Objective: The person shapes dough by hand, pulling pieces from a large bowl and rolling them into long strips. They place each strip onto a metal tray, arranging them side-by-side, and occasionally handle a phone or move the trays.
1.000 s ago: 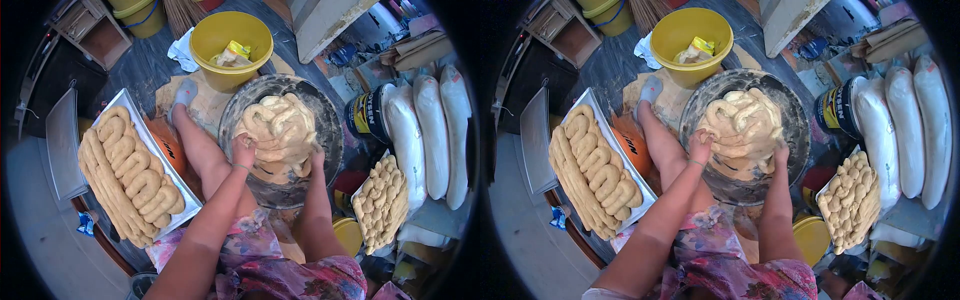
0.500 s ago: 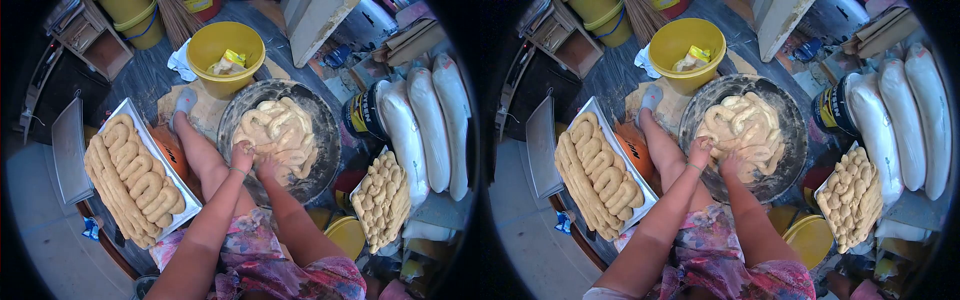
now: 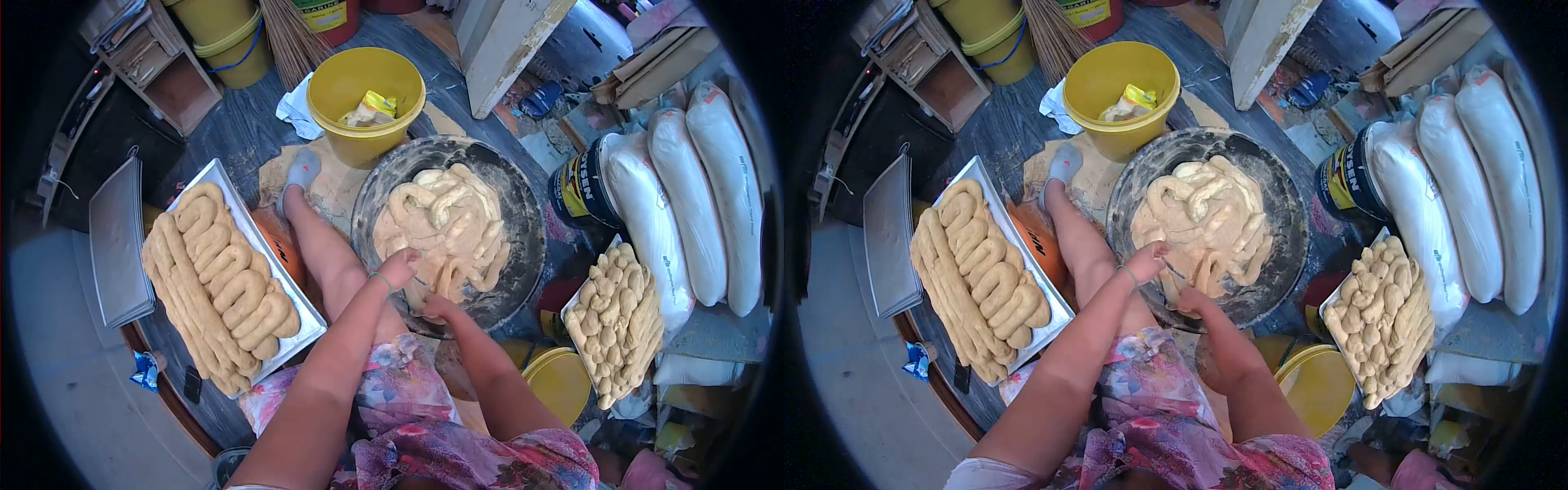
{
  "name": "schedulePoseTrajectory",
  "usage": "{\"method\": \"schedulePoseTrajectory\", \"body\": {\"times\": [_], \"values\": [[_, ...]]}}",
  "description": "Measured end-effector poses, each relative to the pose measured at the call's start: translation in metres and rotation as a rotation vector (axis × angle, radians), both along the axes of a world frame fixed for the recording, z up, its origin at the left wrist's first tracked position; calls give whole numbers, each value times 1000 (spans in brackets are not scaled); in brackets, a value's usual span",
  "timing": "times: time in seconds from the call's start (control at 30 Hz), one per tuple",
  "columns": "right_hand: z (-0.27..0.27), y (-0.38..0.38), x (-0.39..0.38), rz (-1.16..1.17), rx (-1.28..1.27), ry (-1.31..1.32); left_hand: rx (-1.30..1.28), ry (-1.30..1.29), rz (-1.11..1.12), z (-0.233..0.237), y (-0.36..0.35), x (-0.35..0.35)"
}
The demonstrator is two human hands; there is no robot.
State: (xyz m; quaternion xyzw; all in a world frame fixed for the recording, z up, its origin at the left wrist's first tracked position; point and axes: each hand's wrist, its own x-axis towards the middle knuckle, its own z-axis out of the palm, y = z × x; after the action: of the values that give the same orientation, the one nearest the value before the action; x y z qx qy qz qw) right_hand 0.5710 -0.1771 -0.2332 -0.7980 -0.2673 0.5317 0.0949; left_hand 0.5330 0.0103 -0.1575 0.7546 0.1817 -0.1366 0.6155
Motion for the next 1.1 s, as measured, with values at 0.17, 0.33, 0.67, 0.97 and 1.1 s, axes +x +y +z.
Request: {"method": "schedulePoseTrajectory", "body": {"times": [0.17, 0.33, 0.67, 0.97, 1.1], "values": [[104, -3, 37, -440, 391, 373, 93, -75, -453, 36, -8, -9], [201, 4, 56, -895, 803, 541, 134, -98, -252, 29, -5, -4], [276, -78, 58, -1190, 1562, 280, 287, -39, -43, 32, -1, -3], [212, -51, 15, -510, 776, -403, 612, -298, -497, 167, -73, 23], [215, -45, 20, -472, 841, -165, 576, -324, -441, 168, -79, 18]]}}
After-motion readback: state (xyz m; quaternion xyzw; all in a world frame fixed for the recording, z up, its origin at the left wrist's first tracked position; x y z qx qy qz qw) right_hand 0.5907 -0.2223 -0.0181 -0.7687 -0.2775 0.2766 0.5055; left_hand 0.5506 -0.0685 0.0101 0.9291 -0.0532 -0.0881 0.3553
